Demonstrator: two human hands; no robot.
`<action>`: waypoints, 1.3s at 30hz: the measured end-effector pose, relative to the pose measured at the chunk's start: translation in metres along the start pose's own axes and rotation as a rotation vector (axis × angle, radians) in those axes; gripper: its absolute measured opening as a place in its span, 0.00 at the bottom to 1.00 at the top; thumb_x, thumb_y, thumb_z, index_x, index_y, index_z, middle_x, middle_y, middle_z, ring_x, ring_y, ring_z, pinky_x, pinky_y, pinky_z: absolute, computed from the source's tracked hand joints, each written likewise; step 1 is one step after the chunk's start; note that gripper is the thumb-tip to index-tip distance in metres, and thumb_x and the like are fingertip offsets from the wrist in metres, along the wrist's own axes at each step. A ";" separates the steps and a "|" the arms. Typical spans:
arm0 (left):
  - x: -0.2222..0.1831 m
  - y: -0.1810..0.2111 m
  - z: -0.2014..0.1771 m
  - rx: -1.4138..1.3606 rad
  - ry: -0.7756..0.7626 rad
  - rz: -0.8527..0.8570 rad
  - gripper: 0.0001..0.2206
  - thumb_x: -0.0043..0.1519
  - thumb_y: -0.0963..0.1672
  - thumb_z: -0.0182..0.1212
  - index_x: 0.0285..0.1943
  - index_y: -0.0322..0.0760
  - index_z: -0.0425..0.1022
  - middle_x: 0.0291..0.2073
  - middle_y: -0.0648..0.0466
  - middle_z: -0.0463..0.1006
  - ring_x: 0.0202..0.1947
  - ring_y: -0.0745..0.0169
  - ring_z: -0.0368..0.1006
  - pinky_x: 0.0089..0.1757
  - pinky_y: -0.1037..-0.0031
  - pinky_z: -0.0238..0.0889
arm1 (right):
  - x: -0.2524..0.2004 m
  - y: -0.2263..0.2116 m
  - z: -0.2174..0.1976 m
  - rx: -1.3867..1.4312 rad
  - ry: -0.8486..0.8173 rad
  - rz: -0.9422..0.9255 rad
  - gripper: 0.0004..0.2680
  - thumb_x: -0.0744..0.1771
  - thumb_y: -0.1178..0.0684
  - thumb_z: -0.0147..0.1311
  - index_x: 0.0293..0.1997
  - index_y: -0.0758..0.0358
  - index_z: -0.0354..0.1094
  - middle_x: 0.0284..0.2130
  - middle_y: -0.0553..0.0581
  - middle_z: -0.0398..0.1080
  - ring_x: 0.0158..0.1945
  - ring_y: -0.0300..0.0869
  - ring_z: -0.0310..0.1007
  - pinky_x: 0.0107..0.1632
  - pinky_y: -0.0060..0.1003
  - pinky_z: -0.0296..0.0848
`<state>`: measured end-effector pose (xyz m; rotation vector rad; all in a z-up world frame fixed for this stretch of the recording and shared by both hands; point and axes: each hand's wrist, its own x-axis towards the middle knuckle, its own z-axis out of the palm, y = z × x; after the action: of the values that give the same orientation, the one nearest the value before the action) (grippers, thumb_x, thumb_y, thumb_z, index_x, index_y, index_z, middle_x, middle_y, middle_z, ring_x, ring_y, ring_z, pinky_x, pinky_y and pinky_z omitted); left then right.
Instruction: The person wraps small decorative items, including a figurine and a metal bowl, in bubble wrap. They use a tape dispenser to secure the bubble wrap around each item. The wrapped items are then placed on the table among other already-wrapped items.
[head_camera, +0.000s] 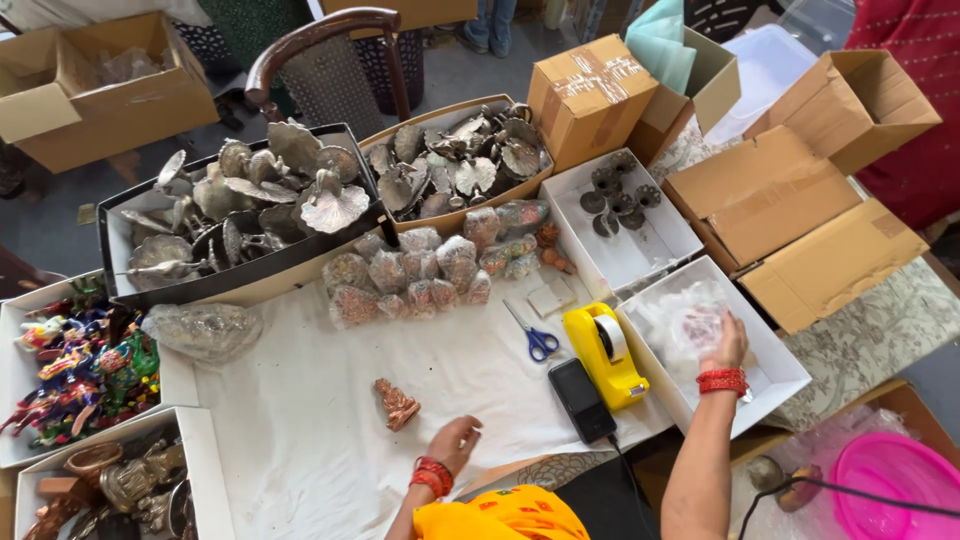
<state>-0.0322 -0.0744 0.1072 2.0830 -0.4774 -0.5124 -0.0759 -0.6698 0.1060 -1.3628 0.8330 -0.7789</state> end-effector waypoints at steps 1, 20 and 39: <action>0.000 -0.003 0.009 0.000 -0.007 0.002 0.05 0.62 0.42 0.61 0.46 0.39 0.78 0.36 0.50 0.83 0.35 0.56 0.80 0.38 0.68 0.75 | -0.008 -0.007 0.001 -0.002 0.007 0.001 0.04 0.71 0.55 0.57 0.46 0.63 0.68 0.40 0.61 0.72 0.39 0.49 0.75 0.41 0.45 0.75; 0.204 0.221 0.175 -0.059 -0.074 0.452 0.32 0.55 0.50 0.72 0.62 0.27 0.64 0.45 0.34 0.78 0.46 0.35 0.75 0.47 0.55 0.69 | -0.070 -0.019 0.034 0.277 -0.249 0.404 0.10 0.67 0.43 0.48 0.50 0.49 0.69 0.56 0.44 0.63 0.60 0.45 0.55 0.59 0.42 0.54; 0.271 0.150 0.200 -1.071 -0.104 -0.304 0.14 0.71 0.46 0.46 0.65 0.43 0.67 0.43 0.47 0.82 0.29 0.56 0.81 0.25 0.67 0.72 | -0.053 0.001 0.005 -0.861 -0.017 -0.183 0.24 0.60 0.52 0.68 0.64 0.51 0.66 0.65 0.62 0.61 0.65 0.53 0.62 0.62 0.50 0.67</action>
<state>0.0689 -0.4280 0.0870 1.0878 0.0884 -0.8263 -0.0984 -0.6210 0.1083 -2.2245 1.0990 -0.5508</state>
